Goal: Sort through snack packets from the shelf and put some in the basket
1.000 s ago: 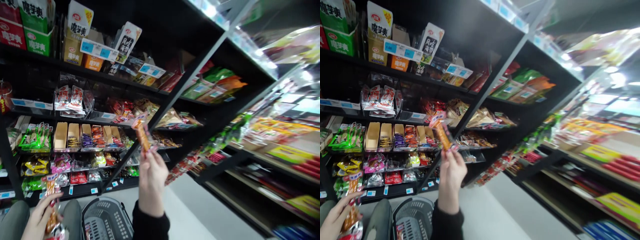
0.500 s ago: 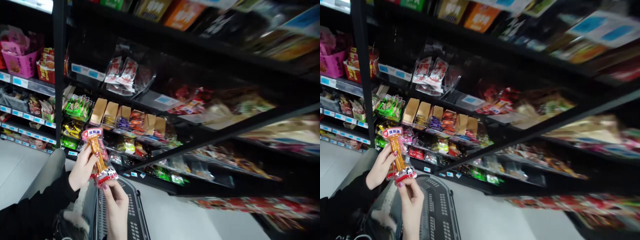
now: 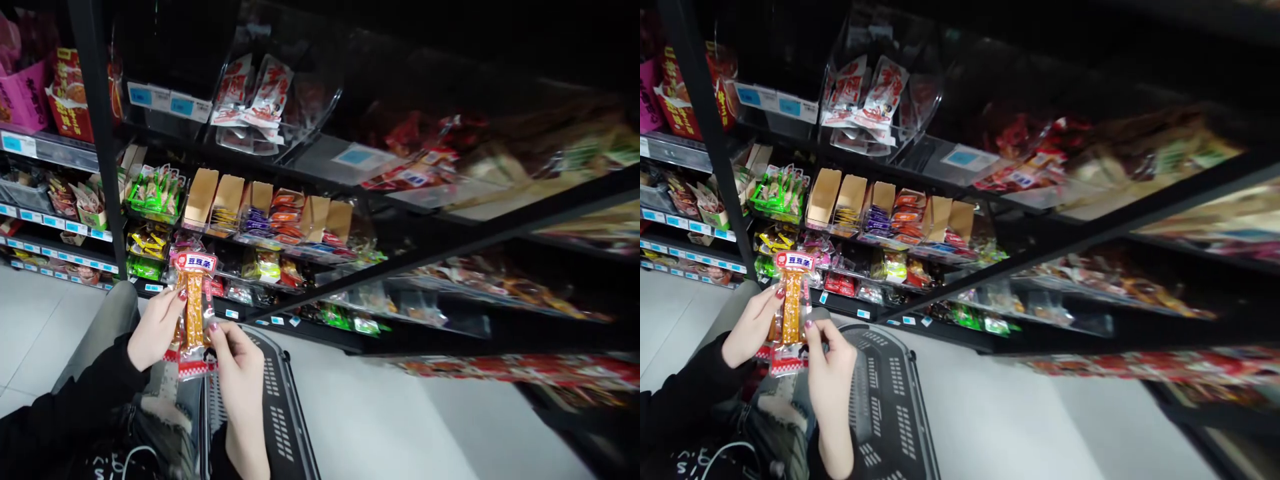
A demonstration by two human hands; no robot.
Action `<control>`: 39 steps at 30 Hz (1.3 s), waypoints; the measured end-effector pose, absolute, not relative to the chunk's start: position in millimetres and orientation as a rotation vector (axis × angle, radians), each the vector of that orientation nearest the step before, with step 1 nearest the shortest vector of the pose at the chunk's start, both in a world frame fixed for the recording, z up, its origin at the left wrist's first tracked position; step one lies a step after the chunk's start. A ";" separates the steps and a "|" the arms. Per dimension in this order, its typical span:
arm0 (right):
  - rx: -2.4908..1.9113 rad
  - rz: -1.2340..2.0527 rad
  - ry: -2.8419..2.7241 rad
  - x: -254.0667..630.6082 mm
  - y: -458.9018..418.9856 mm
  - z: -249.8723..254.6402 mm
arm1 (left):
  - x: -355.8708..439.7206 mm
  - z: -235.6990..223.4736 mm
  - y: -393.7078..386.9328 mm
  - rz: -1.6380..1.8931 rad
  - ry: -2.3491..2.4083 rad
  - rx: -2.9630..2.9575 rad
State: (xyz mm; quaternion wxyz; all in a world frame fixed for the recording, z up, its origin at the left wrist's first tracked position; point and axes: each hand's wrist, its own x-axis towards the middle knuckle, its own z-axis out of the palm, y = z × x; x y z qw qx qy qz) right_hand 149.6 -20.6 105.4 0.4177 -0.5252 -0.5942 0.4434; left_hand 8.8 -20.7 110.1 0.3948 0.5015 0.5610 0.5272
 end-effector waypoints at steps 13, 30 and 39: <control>-1.245 1.316 -1.238 143.0 -19.7 87.3 | 13.5 104.8 -15.1 1.432 1.417 1.274; -1.307 1.058 -1.488 141.4 -18.9 87.3 | 17.8 89.4 -13.8 1.404 1.387 1.154; -1.450 0.858 -1.724 137.1 -22.3 87.1 | 19.7 85.2 -12.4 1.469 1.304 1.066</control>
